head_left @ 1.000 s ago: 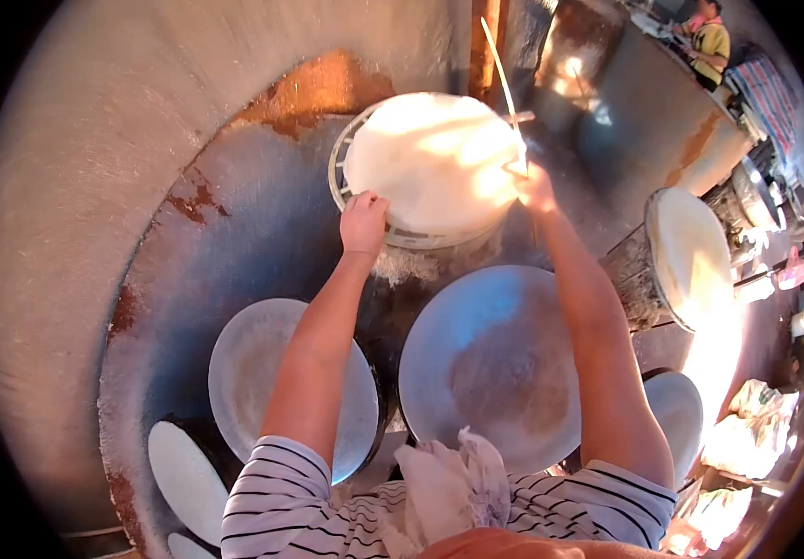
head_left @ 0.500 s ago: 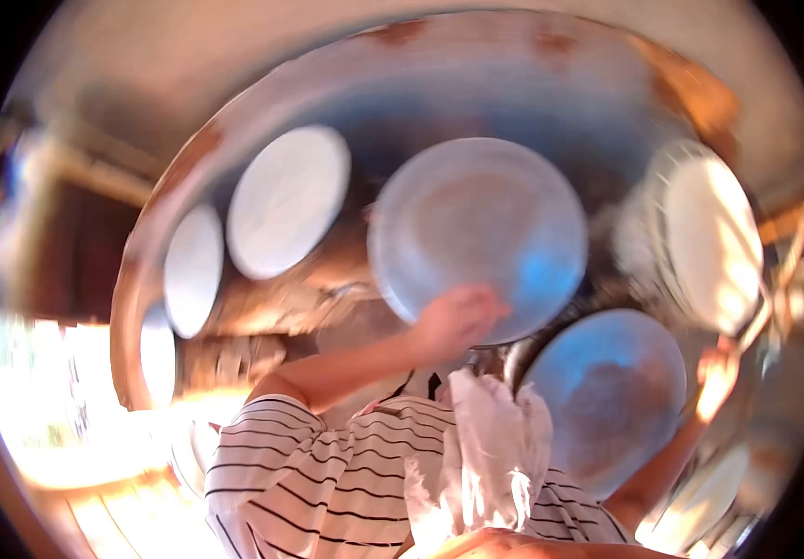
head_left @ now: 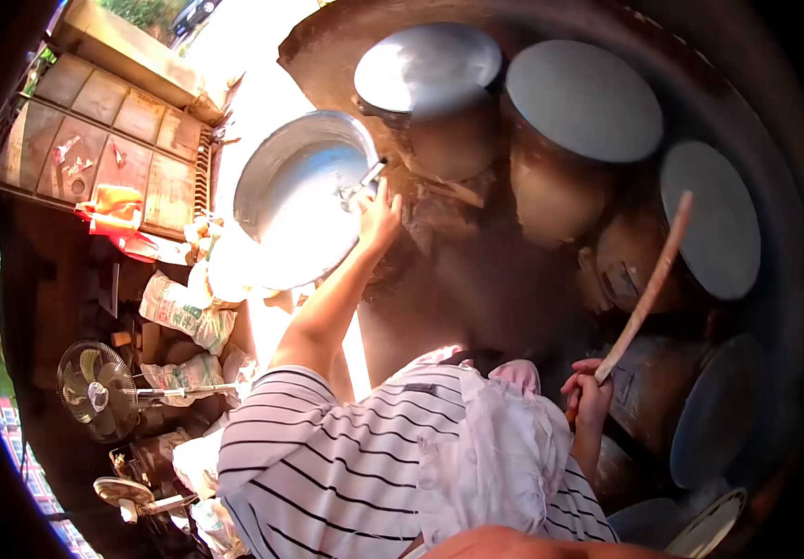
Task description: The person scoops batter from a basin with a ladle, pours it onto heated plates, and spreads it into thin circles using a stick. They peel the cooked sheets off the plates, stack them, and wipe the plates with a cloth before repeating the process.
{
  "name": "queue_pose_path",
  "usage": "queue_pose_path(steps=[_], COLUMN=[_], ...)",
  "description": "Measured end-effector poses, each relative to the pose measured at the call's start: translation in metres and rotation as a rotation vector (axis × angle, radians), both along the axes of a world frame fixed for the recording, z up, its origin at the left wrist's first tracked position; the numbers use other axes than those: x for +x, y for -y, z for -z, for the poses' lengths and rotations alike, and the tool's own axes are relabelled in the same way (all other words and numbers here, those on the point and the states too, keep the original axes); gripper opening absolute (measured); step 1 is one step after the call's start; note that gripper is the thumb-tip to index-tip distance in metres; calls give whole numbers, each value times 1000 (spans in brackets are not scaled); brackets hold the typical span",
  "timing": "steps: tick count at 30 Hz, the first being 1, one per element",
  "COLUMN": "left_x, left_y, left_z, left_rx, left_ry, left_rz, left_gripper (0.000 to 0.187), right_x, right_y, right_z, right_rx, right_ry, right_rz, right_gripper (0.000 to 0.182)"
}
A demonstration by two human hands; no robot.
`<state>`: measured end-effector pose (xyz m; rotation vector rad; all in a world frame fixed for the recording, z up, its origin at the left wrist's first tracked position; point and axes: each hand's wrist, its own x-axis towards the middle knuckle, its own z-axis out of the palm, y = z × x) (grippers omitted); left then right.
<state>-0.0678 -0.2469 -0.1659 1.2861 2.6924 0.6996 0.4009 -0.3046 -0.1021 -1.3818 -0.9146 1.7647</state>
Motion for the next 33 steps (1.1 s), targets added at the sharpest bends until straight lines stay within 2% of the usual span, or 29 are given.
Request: queue_pose_path(steps=[1, 2, 4, 5, 7, 9, 10, 11, 12, 13, 15, 16, 17, 19, 21, 22, 23, 25, 27, 29, 33], left_x=[-51, -64, -116, -116, -116, -75, -83, -89, -119, -131, -173, -176, -180, -184, -219, -231, -243, -267, -279, -259, -222], left_y=[-17, -40, -74, -81, -82, -53, -34, -11, 11, 21, 46, 55, 70, 94, 116, 110, 103, 79, 62, 45, 22], left_z=[34, 23, 79, 83, 87, 63, 58, 56, 99, 73, 117, 110, 98, 40, 21, 18, 26, 54, 95, 125, 119], left_rx=[-53, -41, 82, 103, 208, 299, 217, 111, 169, 300, 288, 284, 268, 168, 195, 202, 192, 186, 190, 316, 571], left_ry=[-36, 348, 569, 675, 890, 1000, 932, 871, 1015, 1160, 1273, 1363, 1430, 1446, 1571, 1536, 1489, 1392, 1355, 1569, 1876], left_rz=[55, -254, -376, -405, -416, -445, -485, -517, -562, -714, -1002, -876, -730, -605, -588, -608, -583, -509, -530, -683, -681], left_gripper=[56, 59, 54, 52, 47, 32, 31, 33, 46, 63, 68, 68, 68, 62, 59, 58, 58, 58, 58, 61, 34], right_x=[-21, -43, -101, -135, -204, -276, -321, -362, -402, -444, -509, -534, -544, -530, -507, -511, -514, -523, -532, -542, -536], right_y=[-12, -29, -68, -87, -126, -157, -170, -176, -182, -187, -190, -188, -180, -160, -172, -173, -169, -159, -165, -154, -109], right_z=[-6, -11, -29, -34, -42, -12, 5, 20, 29, 34, 45, 48, 61, 78, 37, 26, 21, 29, 37, 62, 88], right_rx=[3, 76, 333, 510, 502, 797, 854, 890, 917, 966, 977, 937, 898, 880, 751, 756, 756, 854, 849, 769, 575], right_ry=[26, 154, 370, 452, 457, 566, 555, 546, 578, 618, 743, 856, 1033, 1020, 895, 940, 982, 1065, 1074, 1117, 961], right_rz=[-103, -220, -417, -502, -707, -895, -991, -1080, -1118, -1156, -1086, -1152, -1368, -1417, -1405, -1346, -1283, -1359, -1261, -1213, -1172], right_gripper=[20, 22, 27, 30, 34, 36, 35, 33, 31, 29, 28, 29, 28, 28, 35, 39, 43, 50, 51, 51, 47])
